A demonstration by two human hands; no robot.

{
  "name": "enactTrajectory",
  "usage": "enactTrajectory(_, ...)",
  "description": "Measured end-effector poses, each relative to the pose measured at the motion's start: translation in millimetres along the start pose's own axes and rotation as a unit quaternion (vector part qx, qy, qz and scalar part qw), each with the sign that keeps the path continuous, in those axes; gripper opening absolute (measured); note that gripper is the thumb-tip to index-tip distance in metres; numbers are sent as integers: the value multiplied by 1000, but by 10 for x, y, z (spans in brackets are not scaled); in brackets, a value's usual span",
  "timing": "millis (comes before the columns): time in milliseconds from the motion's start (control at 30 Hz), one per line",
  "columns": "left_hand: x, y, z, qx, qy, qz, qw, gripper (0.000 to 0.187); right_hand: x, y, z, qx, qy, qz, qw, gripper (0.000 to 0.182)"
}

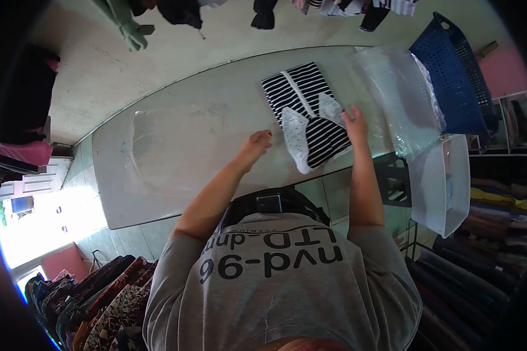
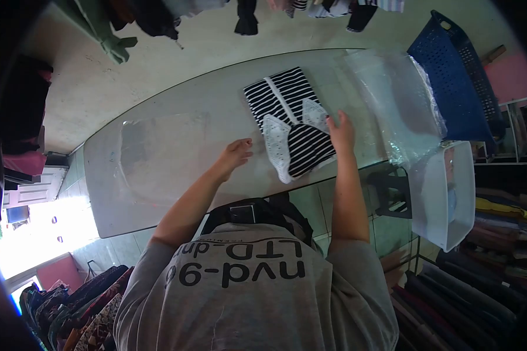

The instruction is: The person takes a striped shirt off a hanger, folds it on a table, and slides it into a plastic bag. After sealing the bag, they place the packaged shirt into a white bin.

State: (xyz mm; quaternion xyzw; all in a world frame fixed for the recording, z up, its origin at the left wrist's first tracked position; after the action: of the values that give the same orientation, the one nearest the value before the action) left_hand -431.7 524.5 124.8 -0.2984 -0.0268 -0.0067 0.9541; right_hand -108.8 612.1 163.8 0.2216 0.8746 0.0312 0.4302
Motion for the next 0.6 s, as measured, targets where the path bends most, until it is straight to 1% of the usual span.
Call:
enactTrajectory(33,193,52,29,3,0,-1,1000,42,122,24,134,73,20,-91,993,60)
enactTrajectory(100,465,151,-53,-103,-50,41,993,48,281,56,216,18,-30,-113,993,65)
enactTrajectory(133,501,332,-151,-82,-46,101,990,53,294,91,203,17,-30,-114,993,65)
enactTrajectory(167,569,370,-90,-84,-48,104,990,53,334,101,177,24,1,-135,991,68)
enactTrajectory(200,608,399,-25,-70,-17,112,991,52,370,87,157,32,32,-157,987,70)
enactTrajectory(233,636,408,6,-58,14,120,991,52,419,100,178,32,32,-164,985,70)
enactTrajectory(267,671,413,-2,-61,12,125,990,52,525,118,201,45,31,-211,976,66)
enactTrajectory(300,708,428,57,-35,-7,124,992,49,619,129,211,56,29,-256,965,62)
enactTrajectory(333,736,441,114,-9,-26,122,992,47,664,125,138,30,58,-285,956,54)
enactTrajectory(367,751,437,147,-9,-27,127,991,47,632,121,50,28,59,-288,955,54)
enactTrajectory(433,698,417,223,5,89,201,976,43,503,109,-135,-24,11,-242,970,56)
enactTrajectory(467,726,428,207,4,88,205,975,43,407,84,-276,-76,-3,-180,981,53)
enactTrajectory(500,760,437,207,17,74,215,974,42,376,24,-352,-78,-1,-183,980,53)
enactTrajectory(567,829,495,158,30,58,227,972,41,88,-63,-761,-87,-15,-161,983,54)
enactTrajectory(600,820,534,127,32,96,263,960,42,53,-125,-884,-159,0,-116,980,50)
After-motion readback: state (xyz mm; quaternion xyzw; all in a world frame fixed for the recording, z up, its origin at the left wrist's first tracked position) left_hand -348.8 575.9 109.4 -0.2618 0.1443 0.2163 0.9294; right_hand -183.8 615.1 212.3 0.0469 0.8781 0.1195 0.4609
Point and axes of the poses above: each hand's wrist, its own y-axis towards the middle knuckle, its own x-axis out of the palm, z = x × y, the point moved 7 cm from there along y, towards the middle knuckle, and after that the axes turned 10 degrees about z, right-handed, at the moved point
